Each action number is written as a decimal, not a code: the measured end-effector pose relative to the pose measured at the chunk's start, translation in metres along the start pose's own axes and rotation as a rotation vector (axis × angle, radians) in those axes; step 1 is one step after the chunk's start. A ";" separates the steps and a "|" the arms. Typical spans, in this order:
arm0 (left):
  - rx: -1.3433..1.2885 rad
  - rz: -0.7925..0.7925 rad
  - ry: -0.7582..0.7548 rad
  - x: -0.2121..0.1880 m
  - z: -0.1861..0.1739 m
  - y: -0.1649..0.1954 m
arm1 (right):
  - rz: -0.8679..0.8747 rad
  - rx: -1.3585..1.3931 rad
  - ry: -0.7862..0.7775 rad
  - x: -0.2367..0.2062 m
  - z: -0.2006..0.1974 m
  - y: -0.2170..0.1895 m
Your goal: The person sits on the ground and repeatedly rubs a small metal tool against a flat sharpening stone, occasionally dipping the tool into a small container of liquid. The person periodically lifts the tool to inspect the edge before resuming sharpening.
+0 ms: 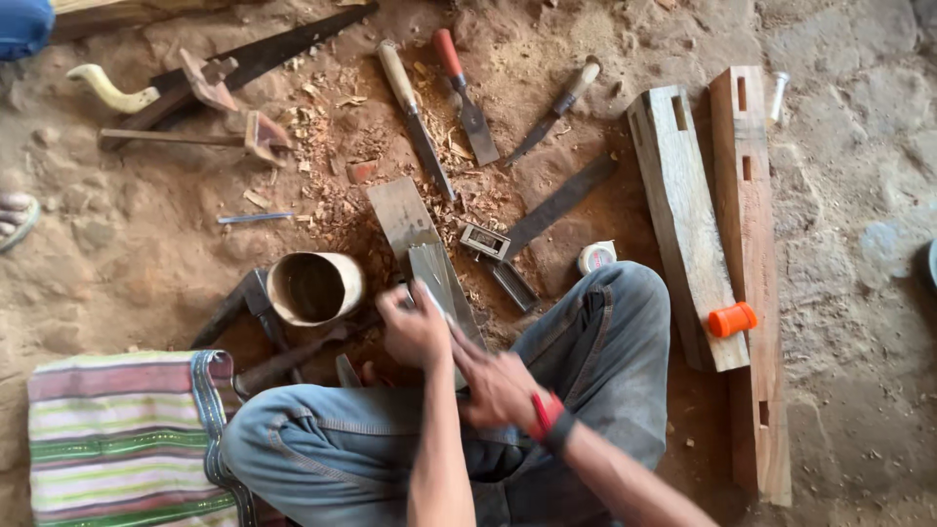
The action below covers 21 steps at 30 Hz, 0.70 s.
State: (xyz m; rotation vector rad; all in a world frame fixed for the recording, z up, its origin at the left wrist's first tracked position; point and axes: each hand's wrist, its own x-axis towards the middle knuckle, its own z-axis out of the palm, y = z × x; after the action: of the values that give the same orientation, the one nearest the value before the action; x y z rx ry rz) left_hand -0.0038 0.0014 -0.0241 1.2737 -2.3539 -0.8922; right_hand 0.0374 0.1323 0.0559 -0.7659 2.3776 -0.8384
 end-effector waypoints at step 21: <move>0.069 -0.029 -0.103 0.044 0.013 0.026 | -0.024 -0.008 0.100 0.037 0.003 0.010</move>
State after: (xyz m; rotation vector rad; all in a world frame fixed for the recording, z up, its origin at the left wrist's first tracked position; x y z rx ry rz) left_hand -0.0514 -0.0202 -0.0177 1.3219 -2.4711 -0.9133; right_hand 0.0091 0.1138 0.0373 -0.7736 2.4649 -0.8971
